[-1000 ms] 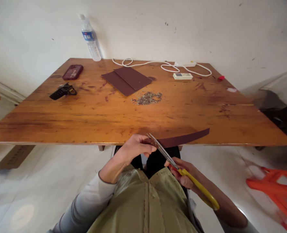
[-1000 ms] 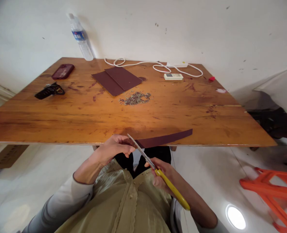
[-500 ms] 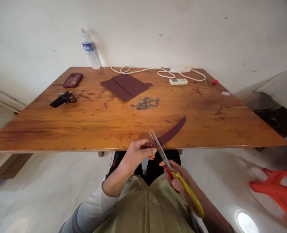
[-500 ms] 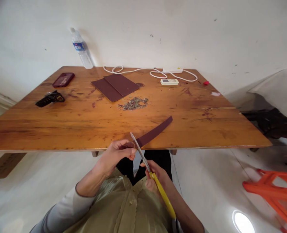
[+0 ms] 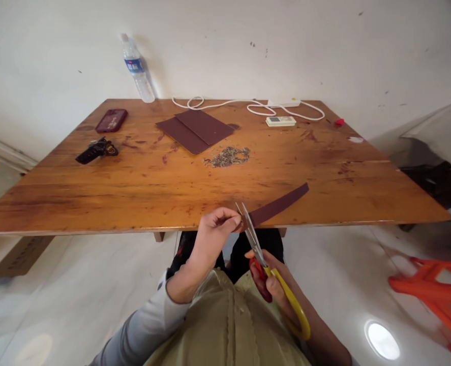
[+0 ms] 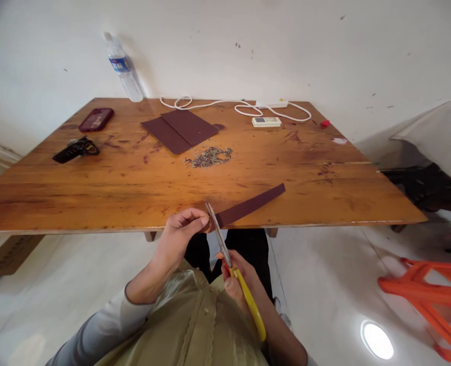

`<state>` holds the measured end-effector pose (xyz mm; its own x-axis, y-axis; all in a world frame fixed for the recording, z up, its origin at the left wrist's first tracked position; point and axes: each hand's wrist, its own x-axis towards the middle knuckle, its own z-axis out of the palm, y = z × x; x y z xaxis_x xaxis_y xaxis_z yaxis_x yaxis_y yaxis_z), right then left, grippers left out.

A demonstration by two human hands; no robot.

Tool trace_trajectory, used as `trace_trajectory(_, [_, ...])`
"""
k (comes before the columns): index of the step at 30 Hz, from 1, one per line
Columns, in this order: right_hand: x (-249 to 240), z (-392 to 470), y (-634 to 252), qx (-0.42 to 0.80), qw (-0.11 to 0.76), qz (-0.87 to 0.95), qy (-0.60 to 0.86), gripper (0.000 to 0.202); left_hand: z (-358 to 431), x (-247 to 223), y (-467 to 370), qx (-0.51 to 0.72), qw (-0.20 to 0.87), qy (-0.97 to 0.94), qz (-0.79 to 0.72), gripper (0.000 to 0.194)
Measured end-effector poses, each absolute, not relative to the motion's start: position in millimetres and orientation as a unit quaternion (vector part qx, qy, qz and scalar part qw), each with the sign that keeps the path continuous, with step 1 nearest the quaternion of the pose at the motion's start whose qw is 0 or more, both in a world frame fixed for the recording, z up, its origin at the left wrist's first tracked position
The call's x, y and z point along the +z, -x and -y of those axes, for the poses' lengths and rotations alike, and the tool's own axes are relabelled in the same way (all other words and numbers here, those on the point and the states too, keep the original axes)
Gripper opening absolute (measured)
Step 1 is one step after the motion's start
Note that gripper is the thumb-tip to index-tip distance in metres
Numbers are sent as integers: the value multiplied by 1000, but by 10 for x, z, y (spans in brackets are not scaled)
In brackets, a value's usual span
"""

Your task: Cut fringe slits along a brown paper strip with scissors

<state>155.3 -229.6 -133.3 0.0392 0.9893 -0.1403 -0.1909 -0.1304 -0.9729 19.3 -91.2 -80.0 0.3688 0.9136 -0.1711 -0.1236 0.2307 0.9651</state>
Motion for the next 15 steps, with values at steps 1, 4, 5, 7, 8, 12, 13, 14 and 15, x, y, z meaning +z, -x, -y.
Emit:
trace_trajectory(1, [-1340, 2292, -1516, 568, 531, 400, 485, 60, 924, -810, -198, 392, 680, -471, -403, 15])
trace_trajectory(4, [-1373, 2287, -1416, 579, 550, 388, 460, 62, 958, -832, -215, 403, 705, -436, -389, 15])
trace_trajectory(5, [-1383, 2287, -1391, 584, 558, 379, 452, 62, 967, -838, -219, 404, 709, -430, -386, 15])
trace_trajectory(7, [-1398, 2291, -1357, 595, 570, 361, 437, 62, 982, -848, -224, 403, 716, -425, -380, 15])
trace_trajectory(8, [-1403, 2292, -1348, 598, 573, 356, 433, 62, 986, -852, -225, 402, 719, -423, -378, 16])
trace_trajectory(12, [-1417, 2294, -1359, 587, 562, 370, 451, 58, 980, -856, -215, 398, 723, -420, -378, 15])
trace_trajectory(13, [-1421, 2296, -1367, 578, 557, 380, 460, 57, 972, -854, -210, 395, 721, -424, -379, 15])
trace_trajectory(14, [-1425, 2298, -1375, 569, 553, 388, 469, 55, 962, -852, -205, 390, 720, -430, -380, 15])
trace_trajectory(15, [-1429, 2301, -1382, 561, 549, 396, 476, 54, 952, -850, -200, 385, 718, -436, -382, 16])
